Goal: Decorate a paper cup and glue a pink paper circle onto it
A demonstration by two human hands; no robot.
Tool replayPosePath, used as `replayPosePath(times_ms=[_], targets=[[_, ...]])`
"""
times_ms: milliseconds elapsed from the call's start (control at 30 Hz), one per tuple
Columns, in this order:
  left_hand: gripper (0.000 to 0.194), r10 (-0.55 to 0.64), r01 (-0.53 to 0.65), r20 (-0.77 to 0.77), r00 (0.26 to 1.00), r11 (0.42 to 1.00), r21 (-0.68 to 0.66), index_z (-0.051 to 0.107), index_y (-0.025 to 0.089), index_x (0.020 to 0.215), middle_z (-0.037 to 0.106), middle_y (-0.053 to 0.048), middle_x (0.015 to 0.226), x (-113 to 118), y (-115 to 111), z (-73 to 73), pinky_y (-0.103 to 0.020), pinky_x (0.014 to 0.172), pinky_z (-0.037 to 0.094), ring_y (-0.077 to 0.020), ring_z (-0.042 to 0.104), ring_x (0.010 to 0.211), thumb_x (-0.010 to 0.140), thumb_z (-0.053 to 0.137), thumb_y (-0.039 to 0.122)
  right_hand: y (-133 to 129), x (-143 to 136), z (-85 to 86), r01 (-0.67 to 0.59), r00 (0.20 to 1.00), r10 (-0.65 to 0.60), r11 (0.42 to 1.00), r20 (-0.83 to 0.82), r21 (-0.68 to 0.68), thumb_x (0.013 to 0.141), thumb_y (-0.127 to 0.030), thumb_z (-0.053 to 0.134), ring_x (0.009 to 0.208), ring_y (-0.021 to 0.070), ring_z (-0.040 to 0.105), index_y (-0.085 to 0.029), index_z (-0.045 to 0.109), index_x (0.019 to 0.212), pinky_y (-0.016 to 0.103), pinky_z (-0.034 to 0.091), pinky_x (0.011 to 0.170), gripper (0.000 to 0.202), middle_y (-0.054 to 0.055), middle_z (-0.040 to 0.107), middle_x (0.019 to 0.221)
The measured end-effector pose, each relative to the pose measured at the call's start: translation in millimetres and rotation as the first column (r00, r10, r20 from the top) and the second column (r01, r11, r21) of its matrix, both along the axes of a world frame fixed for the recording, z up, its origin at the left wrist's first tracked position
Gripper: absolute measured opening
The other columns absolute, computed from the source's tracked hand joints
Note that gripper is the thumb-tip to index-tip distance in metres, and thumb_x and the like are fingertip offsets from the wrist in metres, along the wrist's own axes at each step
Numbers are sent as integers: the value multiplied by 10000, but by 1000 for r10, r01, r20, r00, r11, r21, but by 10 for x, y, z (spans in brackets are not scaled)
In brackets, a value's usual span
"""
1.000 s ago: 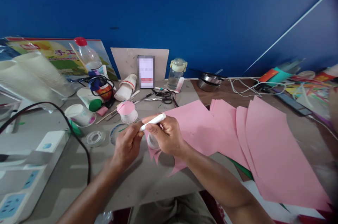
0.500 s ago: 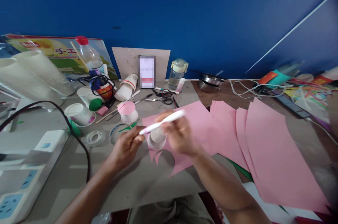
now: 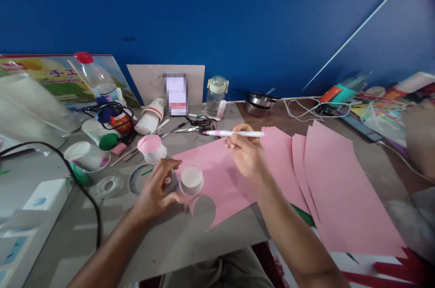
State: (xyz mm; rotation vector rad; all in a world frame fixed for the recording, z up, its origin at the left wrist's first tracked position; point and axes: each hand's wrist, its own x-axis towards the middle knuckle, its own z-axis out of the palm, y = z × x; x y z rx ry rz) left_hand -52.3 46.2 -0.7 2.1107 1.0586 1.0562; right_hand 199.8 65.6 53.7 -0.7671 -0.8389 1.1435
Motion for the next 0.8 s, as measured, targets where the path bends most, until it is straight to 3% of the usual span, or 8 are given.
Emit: replayPosePath(times_ms=[133, 233, 367, 533, 667, 800], targets=[[670, -77, 92, -138, 987, 990, 108, 556, 222, 1302, 567, -166, 1216, 78, -22, -59, -409, 846, 514, -311, 565, 1096, 763, 654, 606, -43, -73, -222, -53, 999, 54, 986, -2, -160, 763, -339, 716, 521, 92, 456, -206, 617, 858, 255, 417, 565, 192, -70, 500, 553], [544, -104, 129, -159, 982, 980, 154, 550, 235, 1318, 568, -166, 1233, 94, -14, -94, -405, 852, 525, -293, 582, 1089, 838, 638, 475, -106, -94, -273, -84, 996, 91, 976, 25, -200, 817, -415, 674, 653, 127, 596, -197, 621, 1032, 284, 489, 648, 311, -11, 649, 719], [432, -131, 164, -171, 977, 967, 197, 566, 257, 1311, 574, -164, 1289, 86, 3, -121, -375, 833, 540, -262, 613, 1055, 886, 602, 331, -195, -131, -336, -141, 988, 154, 956, 30, -259, 811, -473, 688, 692, 155, 658, -198, 594, 1085, 322, 537, 706, 400, 18, 695, 778], [381, -134, 174, -194, 972, 962, 211, 601, 257, 1266, 567, -168, 1340, 96, 14, -128, -365, 819, 554, -234, 650, 982, 888, 602, 300, -238, -186, -483, -162, 982, 178, 970, 70, -183, 847, -487, 656, 738, 164, 680, -206, 604, 1112, 342, 550, 776, 390, 28, 695, 830], [352, -132, 185, -217, 967, 951, 247, 624, 242, 1231, 589, -168, 1320, 110, 23, -138, -363, 842, 546, -261, 627, 1084, 880, 616, 281, -219, -205, -576, -115, 983, 133, 984, 130, -139, 880, -493, 616, 832, 174, 680, -226, 628, 1148, 374, 532, 866, 379, 51, 692, 962], [336, -122, 183, -231, 965, 946, 266, 616, 241, 1222, 603, -162, 1279, 109, 23, -142, -373, 868, 534, -263, 612, 1108, 886, 608, 261, -183, -206, -612, -100, 977, 120, 988, 178, -117, 876, -512, 608, 800, 172, 661, -202, 649, 1087, 368, 529, 834, 377, 41, 687, 860]])
